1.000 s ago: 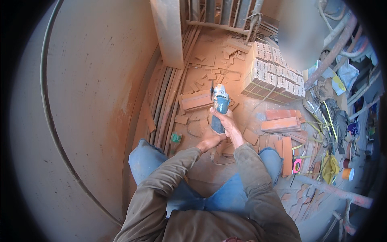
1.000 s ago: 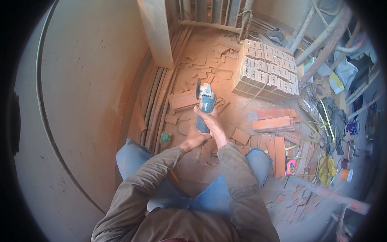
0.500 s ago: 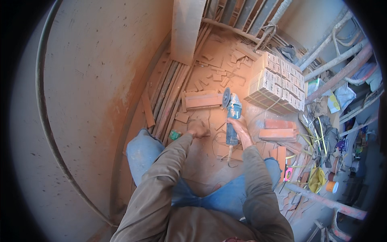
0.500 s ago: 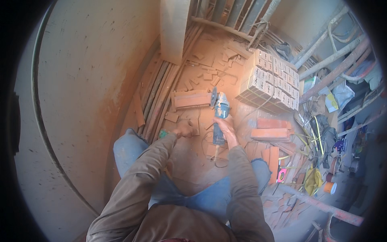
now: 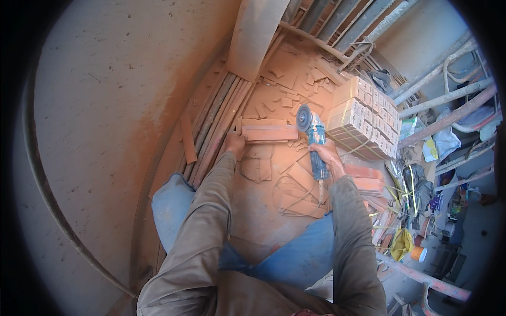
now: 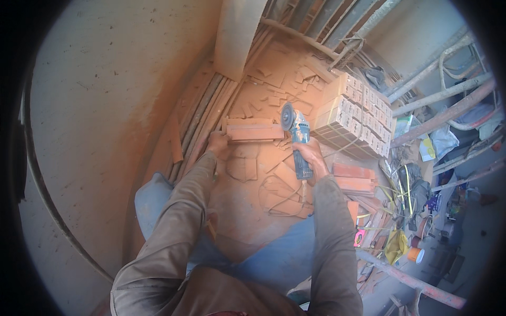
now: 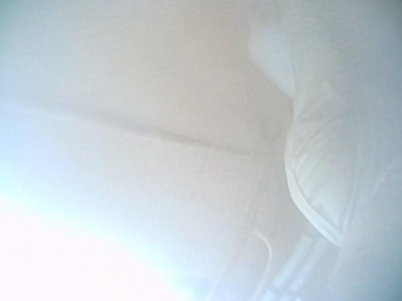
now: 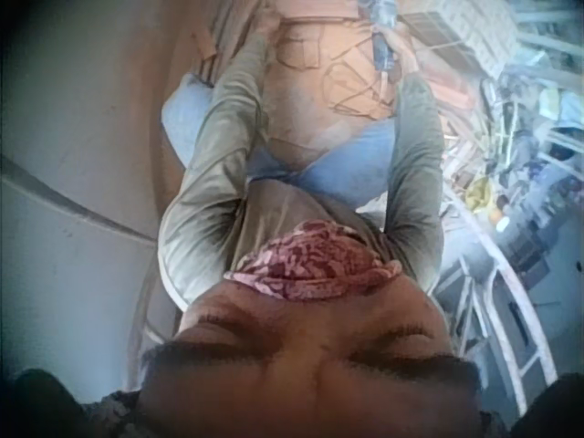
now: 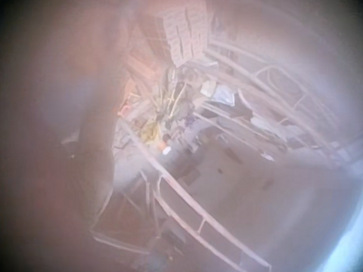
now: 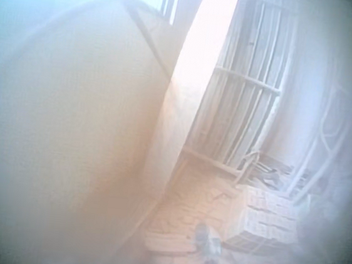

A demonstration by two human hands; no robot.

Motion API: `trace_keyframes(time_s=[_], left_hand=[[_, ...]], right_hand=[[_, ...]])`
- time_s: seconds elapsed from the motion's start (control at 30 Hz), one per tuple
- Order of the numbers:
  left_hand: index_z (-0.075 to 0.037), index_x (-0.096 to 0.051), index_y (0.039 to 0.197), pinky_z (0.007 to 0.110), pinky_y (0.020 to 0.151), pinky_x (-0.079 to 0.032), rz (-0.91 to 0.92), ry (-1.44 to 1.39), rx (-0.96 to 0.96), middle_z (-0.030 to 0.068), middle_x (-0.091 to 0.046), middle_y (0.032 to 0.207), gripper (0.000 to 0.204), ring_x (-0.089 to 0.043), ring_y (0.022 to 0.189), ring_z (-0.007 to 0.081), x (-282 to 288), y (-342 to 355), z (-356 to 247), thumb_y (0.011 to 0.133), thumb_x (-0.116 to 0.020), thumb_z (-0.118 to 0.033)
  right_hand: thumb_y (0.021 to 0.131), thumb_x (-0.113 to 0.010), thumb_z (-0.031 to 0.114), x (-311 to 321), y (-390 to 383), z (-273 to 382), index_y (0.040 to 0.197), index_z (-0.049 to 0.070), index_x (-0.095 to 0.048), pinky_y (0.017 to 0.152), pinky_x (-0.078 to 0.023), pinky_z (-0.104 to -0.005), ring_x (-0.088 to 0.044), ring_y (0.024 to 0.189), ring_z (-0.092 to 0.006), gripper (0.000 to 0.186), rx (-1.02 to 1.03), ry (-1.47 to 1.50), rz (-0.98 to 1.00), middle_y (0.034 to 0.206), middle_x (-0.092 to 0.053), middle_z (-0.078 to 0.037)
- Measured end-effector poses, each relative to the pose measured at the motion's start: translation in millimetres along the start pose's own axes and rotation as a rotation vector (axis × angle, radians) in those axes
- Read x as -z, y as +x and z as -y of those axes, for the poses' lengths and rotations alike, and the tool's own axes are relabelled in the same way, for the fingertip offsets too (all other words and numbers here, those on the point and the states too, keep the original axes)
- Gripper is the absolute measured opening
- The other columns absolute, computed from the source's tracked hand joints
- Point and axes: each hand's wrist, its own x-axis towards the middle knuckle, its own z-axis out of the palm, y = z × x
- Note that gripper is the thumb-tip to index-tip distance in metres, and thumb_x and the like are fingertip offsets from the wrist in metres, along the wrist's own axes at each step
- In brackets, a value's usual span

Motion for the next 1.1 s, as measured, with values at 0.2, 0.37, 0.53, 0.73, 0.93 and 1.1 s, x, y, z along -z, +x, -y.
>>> trace_keyframes(time_s=[0.2, 0.37, 0.53, 0.73, 0.93, 1.1], left_hand=[[0.004, -0.076, 0.092, 0.035, 0.074, -0.055, -0.073, 0.057, -0.005, 0.0144, -0.075, 0.087, 0.025, -0.071, 0.079, 0.0216, -3.7, -6.4, -9.8, 0.079, -0.084, -0.016], [0.003, -0.075, 0.097, 0.034, 0.061, -0.054, -0.133, 0.064, 0.019, 0.0108, -0.073, 0.079, 0.025, -0.068, 0.064, 0.0185, -10.5, -33.4, -20.6, 0.083, -0.081, -0.016], [0.000, -0.070, 0.096, 0.033, 0.044, -0.043, -0.075, -0.107, 0.156, 0.0066, -0.064, 0.068, 0.017, -0.059, 0.051, 0.0158, -7.8, -13.4, 22.7, 0.087, -0.077, -0.013], [0.000, -0.071, 0.098, 0.034, 0.044, -0.040, 0.057, -0.190, 0.157, 0.0045, -0.063, 0.066, 0.017, -0.056, 0.051, 0.0147, -19.2, -22.6, 5.3, 0.086, -0.077, -0.011], [0.002, -0.071, 0.095, 0.035, 0.063, -0.050, -0.159, 0.036, -0.108, 0.0065, -0.068, 0.074, 0.020, -0.064, 0.066, 0.0180, -29.0, -22.8, 20.7, 0.083, -0.079, -0.012], [0.003, -0.070, 0.092, 0.034, 0.064, -0.051, -0.120, 0.015, -0.007, 0.0094, -0.070, 0.078, 0.022, -0.066, 0.070, 0.0180, -27.3, -16.9, 24.1, 0.082, -0.080, -0.013]], right_hand=[[0.075, -0.075, 0.012, -11.8, 14.7, -10.4, 0.100, 0.001, -0.067, 0.060, -0.048, -0.0309, -0.060, 0.065, -0.0135, 0.028, -0.042, -0.003, -0.014, 0.078, -0.065, -0.004], [0.073, -0.079, 0.009, -9.9, 22.5, -17.1, 0.111, 0.001, -0.065, 0.067, -0.050, -0.0300, -0.061, 0.073, -0.0137, 0.041, 0.006, -0.027, 0.019, 0.086, -0.066, -0.003], [0.071, -0.081, 0.007, -22.2, 27.2, -18.1, 0.114, 0.001, -0.064, 0.073, -0.052, -0.0310, -0.064, 0.081, -0.0150, 0.046, 0.065, -0.086, 0.056, 0.095, -0.068, -0.004], [0.067, -0.084, 0.022, -3.7, 47.5, -46.7, 0.096, -0.004, -0.071, 0.073, -0.054, -0.0355, -0.069, 0.078, -0.0219, 0.041, 0.077, -0.217, -0.001, 0.087, -0.072, -0.013], [0.067, -0.083, 0.021, -10.9, 41.1, -29.8, 0.094, -0.004, -0.071, 0.073, -0.054, -0.0358, -0.070, 0.078, -0.0217, 0.039, 0.070, -0.301, -0.023, 0.086, -0.072, -0.013], [0.067, -0.083, 0.022, -15.0, 25.9, -8.6, 0.094, -0.003, -0.071, 0.074, -0.054, -0.0361, -0.070, 0.079, -0.0223, 0.038, 0.059, -0.327, 0.006, 0.087, -0.073, -0.013]])
